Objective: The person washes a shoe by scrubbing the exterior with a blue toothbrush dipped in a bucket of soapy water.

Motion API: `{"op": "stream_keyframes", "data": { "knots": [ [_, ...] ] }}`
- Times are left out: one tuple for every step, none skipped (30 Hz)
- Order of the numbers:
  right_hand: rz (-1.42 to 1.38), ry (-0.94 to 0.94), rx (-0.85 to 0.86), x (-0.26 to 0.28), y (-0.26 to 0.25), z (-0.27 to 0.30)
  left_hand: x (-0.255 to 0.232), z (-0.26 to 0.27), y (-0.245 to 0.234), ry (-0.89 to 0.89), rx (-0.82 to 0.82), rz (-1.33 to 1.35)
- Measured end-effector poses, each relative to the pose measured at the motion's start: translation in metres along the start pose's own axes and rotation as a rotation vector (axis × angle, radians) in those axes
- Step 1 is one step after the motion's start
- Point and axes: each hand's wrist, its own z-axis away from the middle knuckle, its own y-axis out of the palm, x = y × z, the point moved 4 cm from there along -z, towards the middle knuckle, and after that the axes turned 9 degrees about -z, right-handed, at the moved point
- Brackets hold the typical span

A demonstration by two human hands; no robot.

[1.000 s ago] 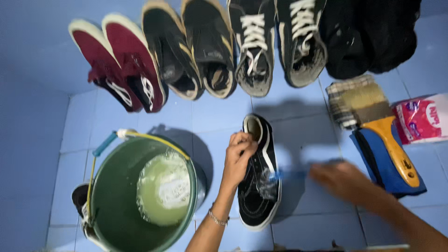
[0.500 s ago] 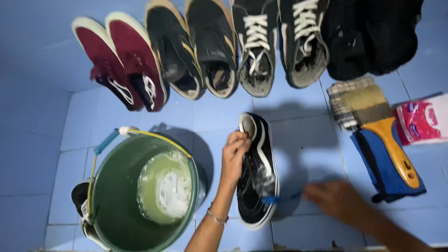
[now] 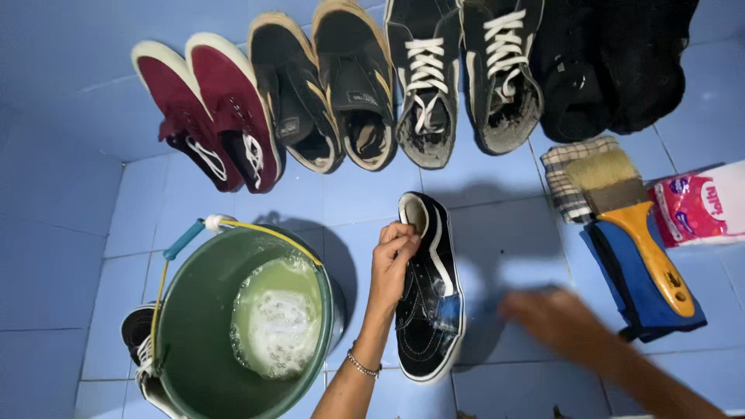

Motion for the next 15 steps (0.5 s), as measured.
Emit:
{"op": "stream_keyframes", "data": {
  "knots": [
    [-0.022, 0.099, -0.114, -0.015, -0.013, -0.005, -0.001, -0.002, 0.001, 0.011, 0.015, -0.007],
    [-0.048, 0.192, -0.226, -0.028, -0.025, -0.011, -0.002, -0.002, -0.001, 0.019, 0.025, -0.018],
    [-0.055, 0.191, -0.219, -0.01, -0.021, -0.003, 0.0, 0.008, -0.001, 0.009, 0.023, -0.02],
    [-0.048, 0.042, -0.094, 0.006, -0.017, -0.007, 0.003, 0.004, -0.001, -0.006, 0.046, -0.004],
    [-0.038, -0.107, 0.031, 0.022, -0.012, -0.009, 0.005, 0.001, 0.0, -0.021, 0.069, 0.011],
    [-0.035, -0.098, 0.03, 0.023, -0.024, -0.016, 0.005, -0.001, 0.001, -0.018, 0.076, 0.016],
    [-0.207, -0.038, -0.038, 0.021, -0.038, -0.024, 0.006, -0.003, 0.003, -0.004, 0.106, 0.043],
    [-0.387, 0.021, -0.097, 0.022, -0.048, -0.029, 0.008, 0.002, 0.004, -0.002, 0.132, 0.068],
    [-0.393, 0.027, -0.09, 0.009, -0.039, -0.025, 0.011, 0.003, 0.008, -0.012, 0.134, 0.071],
    [-0.281, 0.035, -0.13, -0.005, -0.032, -0.024, 0.011, 0.001, 0.008, 0.026, 0.125, 0.059],
    [-0.168, 0.042, -0.169, -0.018, -0.026, -0.024, 0.01, -0.001, 0.008, 0.065, 0.116, 0.047],
    [-0.16, 0.03, -0.179, 0.0, -0.032, -0.03, 0.004, -0.003, 0.003, 0.08, 0.108, 0.041],
    [-0.194, -0.024, -0.127, 0.019, -0.034, -0.035, -0.002, -0.005, 0.001, 0.077, 0.144, -0.01],
    [-0.234, -0.062, -0.065, 0.041, -0.034, -0.031, -0.005, 0.0, 0.004, 0.061, 0.189, -0.053],
    [-0.232, -0.059, -0.065, 0.024, -0.042, -0.038, -0.012, -0.005, 0.005, 0.061, 0.191, -0.05]
  ]
}}
